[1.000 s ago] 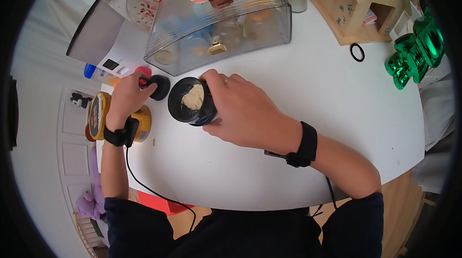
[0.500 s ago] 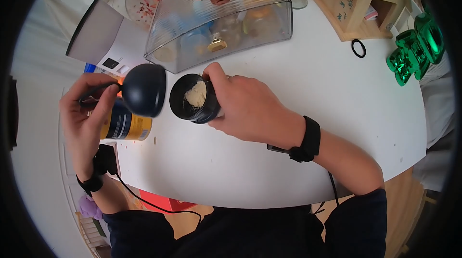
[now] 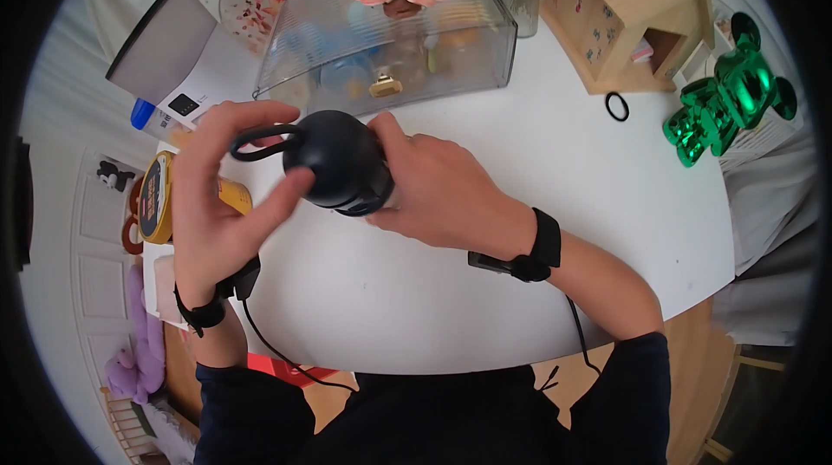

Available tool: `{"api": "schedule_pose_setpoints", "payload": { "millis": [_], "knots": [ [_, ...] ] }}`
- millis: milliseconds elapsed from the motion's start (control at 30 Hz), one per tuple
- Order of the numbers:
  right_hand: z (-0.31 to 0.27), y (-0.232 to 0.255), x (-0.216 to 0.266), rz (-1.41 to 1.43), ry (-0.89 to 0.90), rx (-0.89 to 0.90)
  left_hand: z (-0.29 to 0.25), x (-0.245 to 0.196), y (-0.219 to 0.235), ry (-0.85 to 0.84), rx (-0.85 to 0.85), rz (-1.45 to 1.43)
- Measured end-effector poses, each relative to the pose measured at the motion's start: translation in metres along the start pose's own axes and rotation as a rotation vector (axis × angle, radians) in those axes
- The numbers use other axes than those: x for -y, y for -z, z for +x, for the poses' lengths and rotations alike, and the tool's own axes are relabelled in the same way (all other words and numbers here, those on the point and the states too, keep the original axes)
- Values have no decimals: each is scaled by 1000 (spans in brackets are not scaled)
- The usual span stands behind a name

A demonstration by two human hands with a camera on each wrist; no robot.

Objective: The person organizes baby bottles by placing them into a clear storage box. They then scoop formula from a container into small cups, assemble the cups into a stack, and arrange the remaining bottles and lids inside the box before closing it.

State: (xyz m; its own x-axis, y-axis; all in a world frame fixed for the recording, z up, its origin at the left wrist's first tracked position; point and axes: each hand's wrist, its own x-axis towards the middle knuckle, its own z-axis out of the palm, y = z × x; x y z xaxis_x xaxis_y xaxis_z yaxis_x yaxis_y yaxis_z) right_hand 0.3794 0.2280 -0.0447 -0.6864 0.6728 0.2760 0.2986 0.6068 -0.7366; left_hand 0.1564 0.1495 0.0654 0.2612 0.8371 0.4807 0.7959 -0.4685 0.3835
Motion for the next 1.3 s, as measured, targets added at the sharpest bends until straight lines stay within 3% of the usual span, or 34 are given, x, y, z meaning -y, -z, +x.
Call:
{"api": "schedule_pose_setpoints", "payload": {
  "millis": [133, 200, 300, 533, 933, 1300],
  "knots": [
    [11, 9, 9, 61, -146, 13, 0, 27, -9, -50, -78, -112],
    [15, 9, 7, 13, -139, -16, 2, 37, -13, -61, -83, -157],
    [17, 5, 2, 22, -112, -73, 3, 46, -25, 12, -48, -379],
    [15, 8, 6, 62, -87, -124, -5, 52, -19, 221, -3, -522],
    [3, 14, 28, 19, 148, -338, -8, 25, -12, 231, -277, -644],
    [-6, 19, 43, -99, 219, -379, -18, 22, -9, 239, -325, -652]
  ]
}}
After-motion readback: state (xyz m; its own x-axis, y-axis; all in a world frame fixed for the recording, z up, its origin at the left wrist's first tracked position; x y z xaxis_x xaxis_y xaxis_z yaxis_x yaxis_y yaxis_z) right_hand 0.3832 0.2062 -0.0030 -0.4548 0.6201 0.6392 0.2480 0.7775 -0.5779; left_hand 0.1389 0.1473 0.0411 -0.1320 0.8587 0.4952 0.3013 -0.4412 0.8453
